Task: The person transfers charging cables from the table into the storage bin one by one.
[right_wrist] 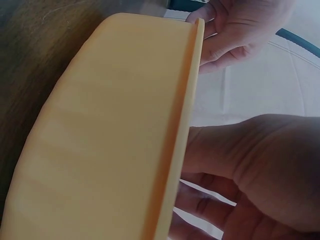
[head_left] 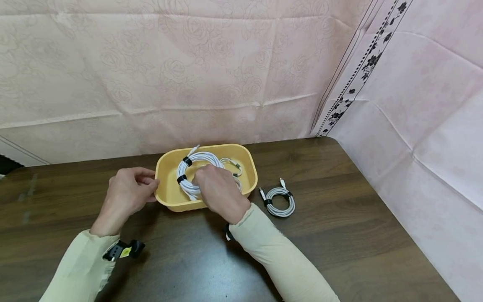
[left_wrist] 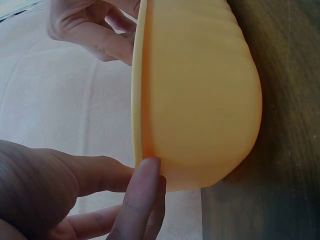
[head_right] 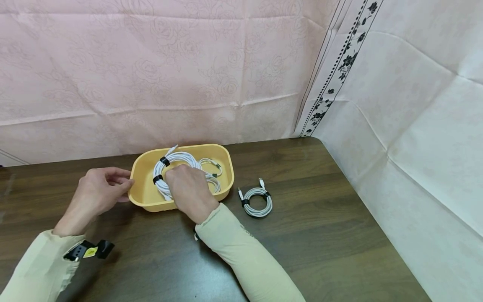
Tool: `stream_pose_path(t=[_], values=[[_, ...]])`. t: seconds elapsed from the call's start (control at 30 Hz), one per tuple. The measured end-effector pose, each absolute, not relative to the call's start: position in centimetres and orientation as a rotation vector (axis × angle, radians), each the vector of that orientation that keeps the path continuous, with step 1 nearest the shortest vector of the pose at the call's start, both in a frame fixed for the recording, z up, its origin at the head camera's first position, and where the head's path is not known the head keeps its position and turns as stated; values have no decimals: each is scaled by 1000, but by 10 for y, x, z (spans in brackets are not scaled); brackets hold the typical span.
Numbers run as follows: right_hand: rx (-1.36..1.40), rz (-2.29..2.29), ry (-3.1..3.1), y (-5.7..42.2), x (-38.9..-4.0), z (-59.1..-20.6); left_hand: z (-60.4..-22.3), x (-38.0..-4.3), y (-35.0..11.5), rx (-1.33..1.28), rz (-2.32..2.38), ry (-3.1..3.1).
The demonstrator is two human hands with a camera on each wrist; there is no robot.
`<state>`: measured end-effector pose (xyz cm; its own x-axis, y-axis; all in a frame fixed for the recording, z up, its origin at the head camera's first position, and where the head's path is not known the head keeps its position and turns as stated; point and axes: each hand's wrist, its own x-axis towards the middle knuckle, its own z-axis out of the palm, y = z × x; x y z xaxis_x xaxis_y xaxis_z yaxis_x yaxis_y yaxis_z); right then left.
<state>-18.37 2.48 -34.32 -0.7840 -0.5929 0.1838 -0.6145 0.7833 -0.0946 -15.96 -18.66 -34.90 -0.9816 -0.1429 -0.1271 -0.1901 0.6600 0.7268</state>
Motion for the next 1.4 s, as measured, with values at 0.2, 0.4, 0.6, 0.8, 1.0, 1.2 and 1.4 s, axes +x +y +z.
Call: stream_pose_path(t=[0.2,0.4,0.6,0.8,1.0,1.2,1.4], values=[[965,215,-2822,24,-184,-345,-348,-160,-185,-289,1249,2795],[991,225,-2819,23,-184,-346,-348,-159,-185,-282,1262,2794],[1009,247,-2826,22,-185,-347,-348,-160,-186,-292,1251,2794],[1022,258,-2840,20,-186,-348,-348,-160,-185,-308,1236,2796],[1038,273,-2852,19,-187,-349,-348,-159,-185,-302,1230,2807],[1044,268,-2844,17,-187,-351,-348,-159,-186,-298,1224,2817],[1051,238,-2820,14,-188,-353,-349,-159,-186,-293,1227,2810]])
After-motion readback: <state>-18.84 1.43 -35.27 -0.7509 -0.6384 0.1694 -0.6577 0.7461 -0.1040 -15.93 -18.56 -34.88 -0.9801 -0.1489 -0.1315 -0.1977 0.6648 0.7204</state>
